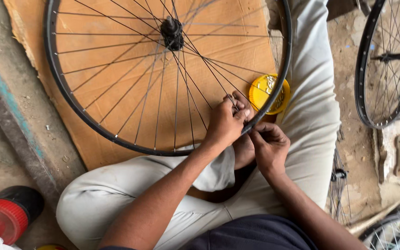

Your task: The person threads spokes through a bicycle wheel rim, secures them with nipples, and wipes the hub area with a cloth.

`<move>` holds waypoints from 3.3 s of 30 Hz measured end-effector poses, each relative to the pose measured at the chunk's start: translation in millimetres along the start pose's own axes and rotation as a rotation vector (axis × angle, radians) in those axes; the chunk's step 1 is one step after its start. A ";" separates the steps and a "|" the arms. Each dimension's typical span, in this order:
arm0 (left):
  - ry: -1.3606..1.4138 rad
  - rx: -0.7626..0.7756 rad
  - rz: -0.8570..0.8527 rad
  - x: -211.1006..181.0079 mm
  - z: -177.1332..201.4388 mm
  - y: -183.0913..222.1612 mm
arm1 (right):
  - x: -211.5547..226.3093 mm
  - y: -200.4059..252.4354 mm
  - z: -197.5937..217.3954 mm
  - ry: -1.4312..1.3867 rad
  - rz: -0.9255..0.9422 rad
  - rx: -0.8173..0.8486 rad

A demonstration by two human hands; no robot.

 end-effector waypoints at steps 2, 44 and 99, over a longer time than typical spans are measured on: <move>0.033 -0.013 -0.044 -0.7 -0.9 -0.8 | -4.9 1.8 1.6 0.016 -0.058 -0.018; -0.482 0.405 -0.293 -49.7 9.3 16.3 | -36.8 -3.8 -17.1 -0.077 0.094 0.133; 0.195 0.048 0.177 -24.4 134.5 -34.8 | 104.1 -6.7 -79.4 0.770 1.103 0.715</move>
Point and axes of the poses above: each hand's wrist, its own y-axis away from the middle knuckle, its own z-axis out of the back of the hand, x = y × z, the point moved 4 cm from there along -y, towards the middle knuckle, and after that the axes turned 10 degrees about y, right-handed, at the moved point
